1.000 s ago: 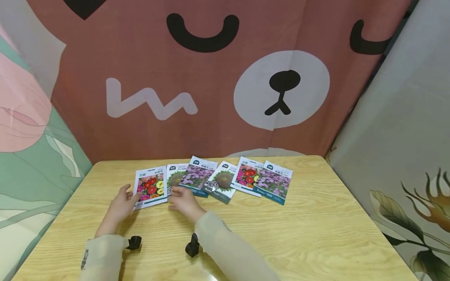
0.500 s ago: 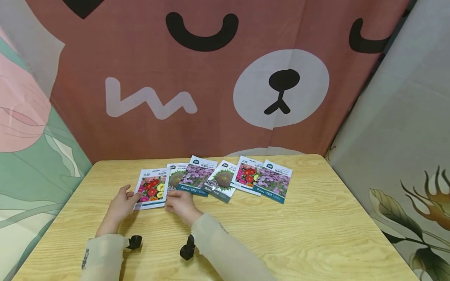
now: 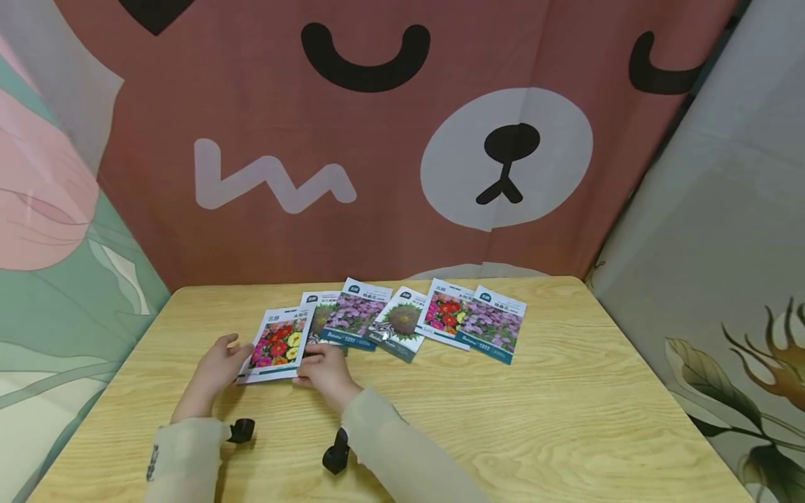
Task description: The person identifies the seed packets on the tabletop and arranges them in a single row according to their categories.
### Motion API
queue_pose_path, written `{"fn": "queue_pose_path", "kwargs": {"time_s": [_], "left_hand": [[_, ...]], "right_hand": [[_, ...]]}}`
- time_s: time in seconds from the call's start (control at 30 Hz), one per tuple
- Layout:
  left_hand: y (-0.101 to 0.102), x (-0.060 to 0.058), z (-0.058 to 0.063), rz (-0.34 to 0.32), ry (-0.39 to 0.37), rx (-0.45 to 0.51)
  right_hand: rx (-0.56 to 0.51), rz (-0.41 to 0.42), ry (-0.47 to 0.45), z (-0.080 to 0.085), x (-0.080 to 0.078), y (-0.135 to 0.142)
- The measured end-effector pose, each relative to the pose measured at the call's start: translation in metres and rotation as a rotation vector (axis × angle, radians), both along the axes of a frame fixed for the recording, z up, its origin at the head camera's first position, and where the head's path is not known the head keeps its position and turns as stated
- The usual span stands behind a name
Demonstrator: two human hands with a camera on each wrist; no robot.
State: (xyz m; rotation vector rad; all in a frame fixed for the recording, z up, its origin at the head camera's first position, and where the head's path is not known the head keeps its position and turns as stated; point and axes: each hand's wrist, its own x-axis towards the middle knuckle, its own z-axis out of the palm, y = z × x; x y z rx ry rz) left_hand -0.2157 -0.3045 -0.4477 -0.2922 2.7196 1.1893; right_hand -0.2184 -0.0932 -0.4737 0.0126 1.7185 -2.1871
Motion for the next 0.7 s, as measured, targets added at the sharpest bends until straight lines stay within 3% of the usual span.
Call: {"fn": "queue_pose_path", "kwargs": {"time_s": [0.23,0.43,0.7], "left_hand": [[-0.004,0.001,0.0,-0.037,-0.037,-0.017],[-0.011,0.003,-0.003,-0.118,-0.041,-0.032],[-0.014,0.011,0.004,-0.158,-0.105,0.049]], "right_hand": [[0.028,0.06,0.004,-0.001,0.007,0.007],[0.113,0.124,0.023,-0.002,0.015,0.012],[0.17,0.207,0.018,0.003,0.026,0.019]]}}
